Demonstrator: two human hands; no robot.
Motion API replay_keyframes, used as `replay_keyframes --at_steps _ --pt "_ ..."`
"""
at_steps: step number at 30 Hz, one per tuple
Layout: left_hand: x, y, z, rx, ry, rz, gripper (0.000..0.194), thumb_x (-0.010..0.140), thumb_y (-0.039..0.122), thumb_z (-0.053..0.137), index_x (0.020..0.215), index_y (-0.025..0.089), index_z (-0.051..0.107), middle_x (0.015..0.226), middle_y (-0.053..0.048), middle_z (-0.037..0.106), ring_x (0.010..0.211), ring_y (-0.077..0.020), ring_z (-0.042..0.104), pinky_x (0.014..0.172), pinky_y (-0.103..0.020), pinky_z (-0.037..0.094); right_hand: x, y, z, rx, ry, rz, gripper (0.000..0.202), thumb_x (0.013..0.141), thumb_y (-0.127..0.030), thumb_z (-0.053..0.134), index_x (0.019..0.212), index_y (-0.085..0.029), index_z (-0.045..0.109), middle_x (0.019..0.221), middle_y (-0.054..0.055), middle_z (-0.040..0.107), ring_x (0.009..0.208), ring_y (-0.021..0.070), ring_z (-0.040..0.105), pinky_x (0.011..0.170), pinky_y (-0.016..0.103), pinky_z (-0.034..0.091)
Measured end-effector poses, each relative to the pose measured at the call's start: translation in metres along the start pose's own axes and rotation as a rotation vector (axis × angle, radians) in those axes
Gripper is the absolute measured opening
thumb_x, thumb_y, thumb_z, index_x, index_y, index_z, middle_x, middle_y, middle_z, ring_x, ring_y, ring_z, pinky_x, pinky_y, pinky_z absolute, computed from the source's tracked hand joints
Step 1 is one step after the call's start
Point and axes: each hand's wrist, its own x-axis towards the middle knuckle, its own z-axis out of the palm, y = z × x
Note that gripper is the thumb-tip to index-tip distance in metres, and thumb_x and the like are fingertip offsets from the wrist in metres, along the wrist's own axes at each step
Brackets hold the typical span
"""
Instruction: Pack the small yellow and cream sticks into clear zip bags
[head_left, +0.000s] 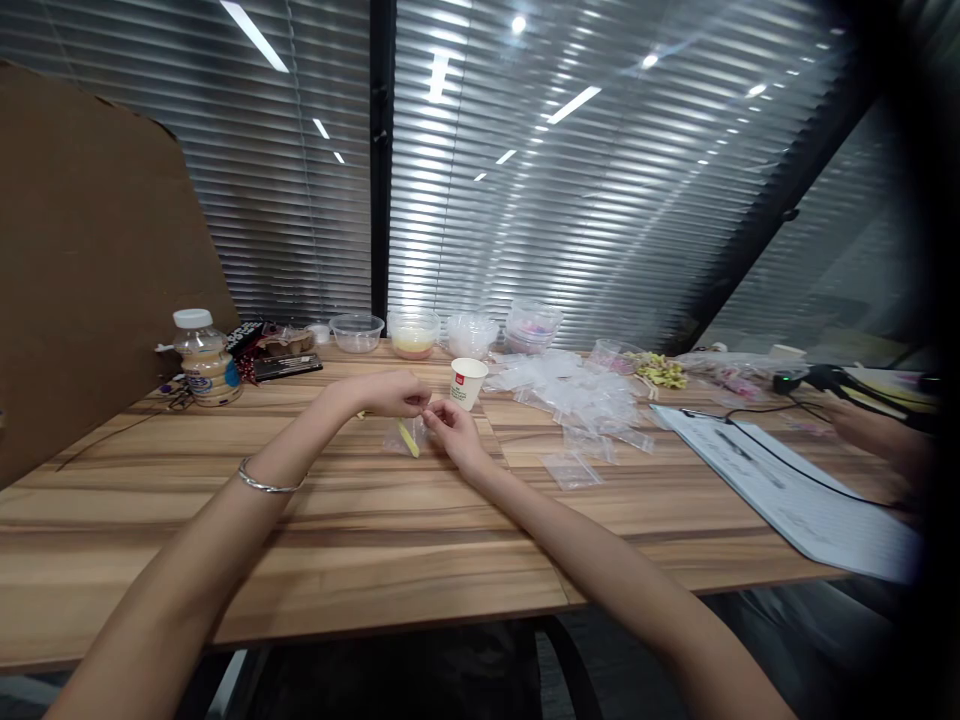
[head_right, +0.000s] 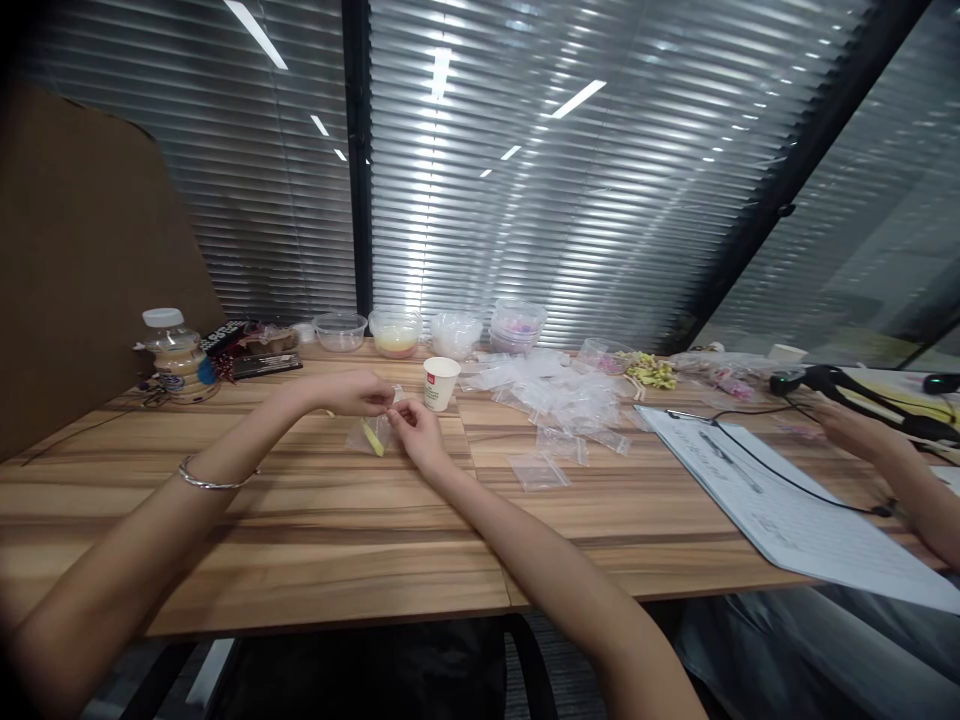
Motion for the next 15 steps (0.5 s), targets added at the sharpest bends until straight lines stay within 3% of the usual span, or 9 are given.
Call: replay_keyframes --at_steps 15 --pt "-0.0012 0.0007 -0.0022 -0.003 0.017 0.045 0.027 0.086 0.035 0.043 0.084 0.017 0.062 0.069 -0.001 0.060 0.059 -0.0112 0.047 0.052 -0.023 0.026 0.0002 -0.0024 0.0001 -0.024 0.012 -0.009 0.021 0.082 -0.038 0.056 0.082 -0.018 0.058 0.078 0.002 0.055 0.074 0.0133 0.050 0.071 0.025 0.040"
